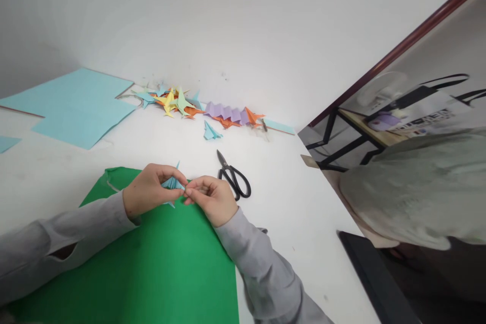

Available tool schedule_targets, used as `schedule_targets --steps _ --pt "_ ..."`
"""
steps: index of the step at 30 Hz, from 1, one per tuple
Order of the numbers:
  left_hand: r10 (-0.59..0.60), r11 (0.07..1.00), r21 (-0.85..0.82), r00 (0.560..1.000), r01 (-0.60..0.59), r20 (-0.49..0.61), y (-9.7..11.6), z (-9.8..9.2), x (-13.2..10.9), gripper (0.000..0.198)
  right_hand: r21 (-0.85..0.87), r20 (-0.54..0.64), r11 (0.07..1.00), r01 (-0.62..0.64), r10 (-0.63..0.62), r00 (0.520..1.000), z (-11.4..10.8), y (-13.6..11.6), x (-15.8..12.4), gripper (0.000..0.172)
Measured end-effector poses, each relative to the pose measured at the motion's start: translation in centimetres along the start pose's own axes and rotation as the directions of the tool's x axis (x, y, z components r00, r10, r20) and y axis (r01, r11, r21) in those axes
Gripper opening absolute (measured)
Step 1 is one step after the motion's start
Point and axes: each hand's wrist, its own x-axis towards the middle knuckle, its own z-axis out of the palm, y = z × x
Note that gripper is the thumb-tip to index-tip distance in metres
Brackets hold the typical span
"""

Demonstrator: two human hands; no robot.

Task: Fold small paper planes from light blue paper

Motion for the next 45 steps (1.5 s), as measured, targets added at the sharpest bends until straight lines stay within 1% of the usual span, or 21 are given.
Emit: schedule_targets --steps 7,10,15,21,30,37,41,45 --pt "0.051 0.998 0.022 0.999 -0.051 0.019 -0.29 -0.07 -0.01 0.014 0.082 -0.016 0.995 -0.052 0.054 0.998 -0.05 -0.41 0.03 0.022" --pt "0.072 0.997 0.010 0.997 -0.073 0.035 -0.26 -0.12 -0.08 0.013 0.133 0.008 0.987 -0.092 0.092 0.996 -0.26 -0.35 0.17 0.023" --pt "0.012 0.998 -0.055 0.999 -0.009 0.046 -0.39 -0.10 -0.05 0.015 0.202 0.079 0.969 -0.140 0.126 0.989 -0.58 0.07 0.36 0.022" --pt "-0.024 0.994 -0.105 0.999 0.028 0.046 -0.70 0.03 0.10 0.017 0.149 0.097 0.984 -0.103 0.089 0.991 -0.64 -0.14 0.23 0.020" --pt "0.009 0.999 -0.038 0.999 -0.008 0.031 -0.64 0.01 0.05 0.016 0.098 0.066 0.991 -0.096 0.090 0.994 -0.41 -0.01 0.19 0.022" --pt "-0.002 0.999 -0.051 0.999 0.003 0.035 -0.59 0.05 0.13 0.016 0.092 0.048 0.992 -0.087 0.083 0.995 -0.26 -0.09 0.16 0.022" --pt "-0.008 0.997 -0.072 0.999 0.010 0.031 -0.50 0.05 0.08 0.015 0.125 0.056 0.987 -0.101 0.094 0.994 -0.33 0.16 0.21 0.021" --pt "-0.045 0.992 -0.117 0.999 0.047 0.026 -0.49 0.06 0.03 0.015 0.211 0.087 0.966 -0.148 0.132 0.987 -0.50 0.41 0.29 0.022"
